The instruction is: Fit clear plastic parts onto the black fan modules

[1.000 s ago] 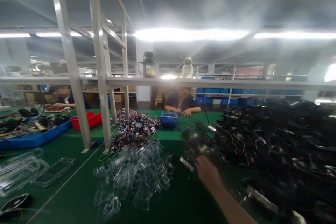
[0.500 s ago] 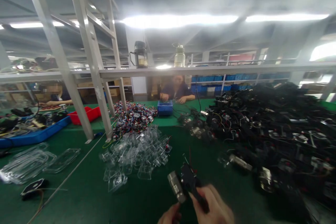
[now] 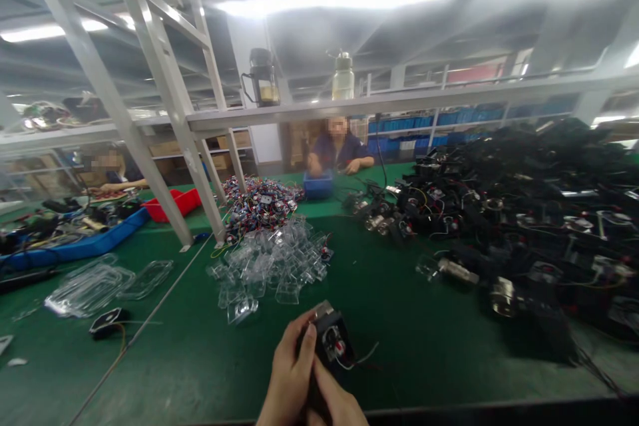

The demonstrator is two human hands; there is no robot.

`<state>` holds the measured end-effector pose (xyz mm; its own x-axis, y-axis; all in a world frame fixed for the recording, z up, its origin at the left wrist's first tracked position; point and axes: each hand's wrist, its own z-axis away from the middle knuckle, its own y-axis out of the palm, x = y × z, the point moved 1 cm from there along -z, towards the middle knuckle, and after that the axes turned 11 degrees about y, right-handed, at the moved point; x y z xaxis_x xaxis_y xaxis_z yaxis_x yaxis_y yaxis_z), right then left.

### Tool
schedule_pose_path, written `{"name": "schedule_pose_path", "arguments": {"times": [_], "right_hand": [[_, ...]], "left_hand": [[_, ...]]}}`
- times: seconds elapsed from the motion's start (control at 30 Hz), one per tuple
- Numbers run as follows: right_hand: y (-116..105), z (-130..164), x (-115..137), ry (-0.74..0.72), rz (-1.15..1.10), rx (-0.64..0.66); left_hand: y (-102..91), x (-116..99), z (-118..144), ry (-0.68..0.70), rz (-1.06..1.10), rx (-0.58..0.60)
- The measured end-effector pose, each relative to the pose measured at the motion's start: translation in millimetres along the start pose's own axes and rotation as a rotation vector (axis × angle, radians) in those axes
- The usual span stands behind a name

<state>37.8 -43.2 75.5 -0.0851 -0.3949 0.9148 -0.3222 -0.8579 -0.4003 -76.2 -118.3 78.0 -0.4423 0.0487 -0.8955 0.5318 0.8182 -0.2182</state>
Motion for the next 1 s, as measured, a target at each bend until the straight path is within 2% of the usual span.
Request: {"name": "schedule_pose_path", "arguments": {"times": [0.07,0.13,0.27,0.33,0.4,0.47,0.53,0.6,0.77,1.0], "right_hand": [[-2,1,6,0.054,-0.092,0.096],[-12,7,8,0.103,-0.126,0.06],[-49,17,6,0.096,-0.03,-0.226],[-65,17,3,0.037,0.058,-0.375],[-72,14,0,-0.065,0.157,-0.484],[-68,11,-3,-0.162,0.257,-0.523],[-57,7,-5,-0.227,0.364,-0.49],[-45,4,-7,-0.26,0.47,-0.478],[-34,-3,-7,-0.322,0.639,-0.57],[-35,-10,1,-0.308,0.714,-0.528]], "left_hand": [[-12.6,-3,-13,0.051,-0.007,0.076],[-21.6,-4,-24,0.078,-0.015,0.117],[-29.3,1,-34,0.064,-0.019,0.121],[-28.7,4,-32,0.055,-0.031,0.092],[-26.7,6,-24,0.053,-0.052,0.025],[-24.3,7,-12,0.117,-0.129,-0.098],[-21.3,5,3,0.245,-0.262,-0.217],[-17.4,1,17,0.371,-0.419,-0.263],[-9.6,-11,31,0.479,-0.669,-0.186],[-9.6,-11,25,0.462,-0.673,-0.128]]}}
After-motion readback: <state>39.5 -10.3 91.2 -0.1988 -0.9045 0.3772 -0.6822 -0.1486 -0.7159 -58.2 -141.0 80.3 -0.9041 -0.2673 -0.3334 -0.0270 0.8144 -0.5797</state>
